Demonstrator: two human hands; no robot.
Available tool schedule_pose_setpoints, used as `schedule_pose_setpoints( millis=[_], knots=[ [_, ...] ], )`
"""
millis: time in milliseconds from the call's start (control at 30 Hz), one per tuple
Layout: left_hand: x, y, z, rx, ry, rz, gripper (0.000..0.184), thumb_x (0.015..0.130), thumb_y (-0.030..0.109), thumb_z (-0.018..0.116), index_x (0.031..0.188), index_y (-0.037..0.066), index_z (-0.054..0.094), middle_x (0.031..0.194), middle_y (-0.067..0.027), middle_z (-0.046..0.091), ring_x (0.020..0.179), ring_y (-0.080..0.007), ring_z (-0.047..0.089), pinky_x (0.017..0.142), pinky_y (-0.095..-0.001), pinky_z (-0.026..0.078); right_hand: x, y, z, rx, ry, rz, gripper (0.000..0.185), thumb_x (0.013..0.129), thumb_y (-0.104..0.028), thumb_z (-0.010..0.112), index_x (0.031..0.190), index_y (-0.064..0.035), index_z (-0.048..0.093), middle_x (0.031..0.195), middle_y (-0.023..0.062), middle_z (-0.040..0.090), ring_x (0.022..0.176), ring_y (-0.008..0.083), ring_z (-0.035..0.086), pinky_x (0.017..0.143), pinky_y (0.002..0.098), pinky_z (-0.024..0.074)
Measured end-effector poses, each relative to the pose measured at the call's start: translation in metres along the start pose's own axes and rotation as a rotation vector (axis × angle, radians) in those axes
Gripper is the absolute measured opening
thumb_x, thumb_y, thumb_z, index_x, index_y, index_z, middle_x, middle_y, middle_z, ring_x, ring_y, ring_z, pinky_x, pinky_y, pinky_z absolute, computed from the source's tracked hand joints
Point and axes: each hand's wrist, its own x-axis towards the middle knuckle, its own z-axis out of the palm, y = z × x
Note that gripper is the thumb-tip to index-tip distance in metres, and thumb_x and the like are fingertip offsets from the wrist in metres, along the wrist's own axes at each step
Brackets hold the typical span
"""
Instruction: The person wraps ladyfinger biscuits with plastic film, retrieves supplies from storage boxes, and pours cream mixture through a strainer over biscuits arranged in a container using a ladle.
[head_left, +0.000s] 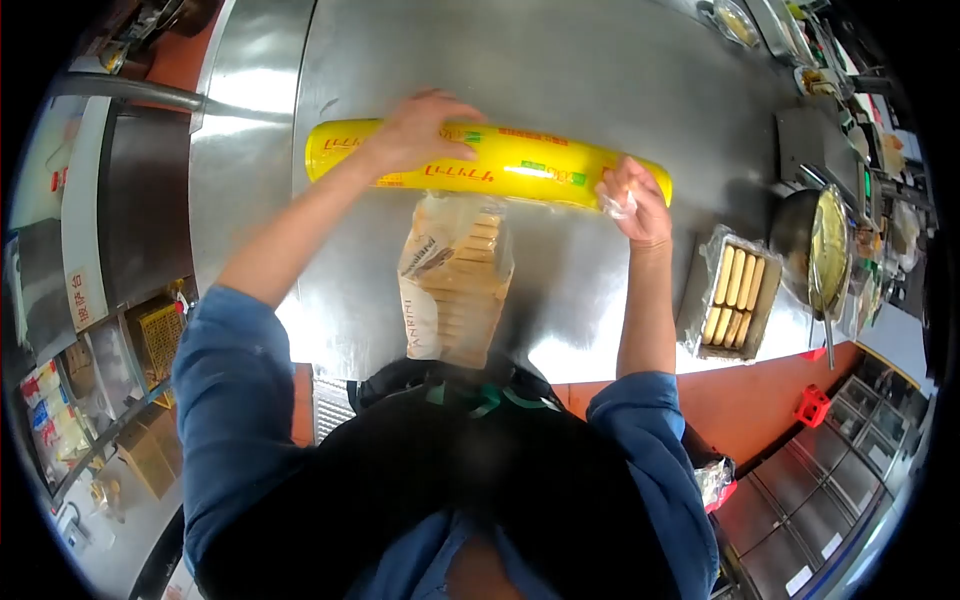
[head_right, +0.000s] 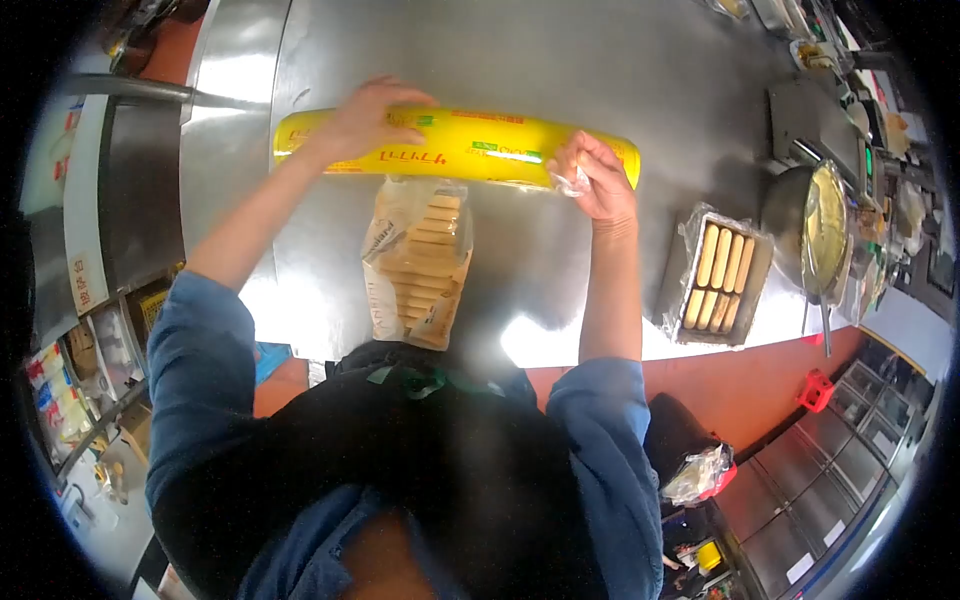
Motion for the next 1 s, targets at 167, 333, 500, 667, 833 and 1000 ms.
schedule_pose_setpoints(
  millis=[167,333,500,667,833,1000],
  knots=[
    [0.030,0.028,0.035,-0.264,-0.087,-0.024,0.036,0.066,0.019,0.073,0.097,0.008,0.059,0.114,-0.0080,0.057,0.111,-0.0280,0.048,0.097,-0.0364,0.038,-0.004,0.002,0.002,-0.019,0.014,0.042,0.020,0.089,-0.020,0.056,0.078,-0.0055,0.049,0.061,-0.0001,0.043,0.056,0.0093,0.035,0.052,0.0229,0.0276],
    [0.005,0.029,0.049,-0.215,0.143,0.134,0.032,0.067,0.016,0.074,0.093,0.008,0.057,0.116,-0.0076,0.058,0.111,-0.0274,0.048,0.094,-0.0362,0.039,-0.009,0.004,0.003,-0.008,-0.031,0.058,0.022,0.088,-0.023,0.058,0.078,-0.0054,0.050,0.062,-0.0004,0.044,0.057,0.0091,0.035,0.052,0.0222,0.0276],
    [-0.002,0.030,0.059,-0.209,0.290,0.188,0.031,0.065,0.014,0.074,0.090,0.008,0.057,0.112,-0.0074,0.059,0.105,-0.0280,0.049,0.091,-0.0375,0.041,-0.009,0.005,0.003,-0.037,-0.011,0.054,0.022,0.088,-0.024,0.059,0.079,-0.0056,0.052,0.064,0.0000,0.048,0.058,0.0092,0.038,0.053,0.0215,0.0293],
    [0.005,0.042,0.050,-0.060,0.204,0.183,0.029,0.064,0.013,0.074,0.089,0.008,0.058,0.111,-0.0068,0.060,0.105,-0.0279,0.048,0.091,-0.0372,0.039,-0.009,0.007,-0.002,-0.084,0.009,0.055,0.022,0.088,-0.025,0.058,0.077,-0.0072,0.050,0.063,0.0004,0.046,0.057,0.0098,0.038,0.052,0.0225,0.0292],
    [0.001,0.032,0.056,-0.160,0.244,0.217,0.029,0.065,0.013,0.073,0.089,0.008,0.057,0.113,-0.0069,0.059,0.104,-0.0286,0.048,0.092,-0.0375,0.038,-0.011,0.005,0.004,-0.101,0.017,0.063,0.023,0.088,-0.025,0.057,0.076,-0.0078,0.049,0.061,0.0006,0.044,0.056,0.0102,0.038,0.050,0.0233,0.0287],
    [0.004,0.033,0.052,-0.157,0.233,0.221,0.028,0.064,0.011,0.074,0.085,0.007,0.057,0.113,-0.0077,0.059,0.102,-0.0287,0.049,0.092,-0.0368,0.039,-0.009,0.006,0.002,-0.096,0.016,0.053,0.022,0.088,-0.024,0.057,0.076,-0.0077,0.049,0.062,0.0008,0.046,0.056,0.0104,0.038,0.050,0.0237,0.0295]
  ],
)
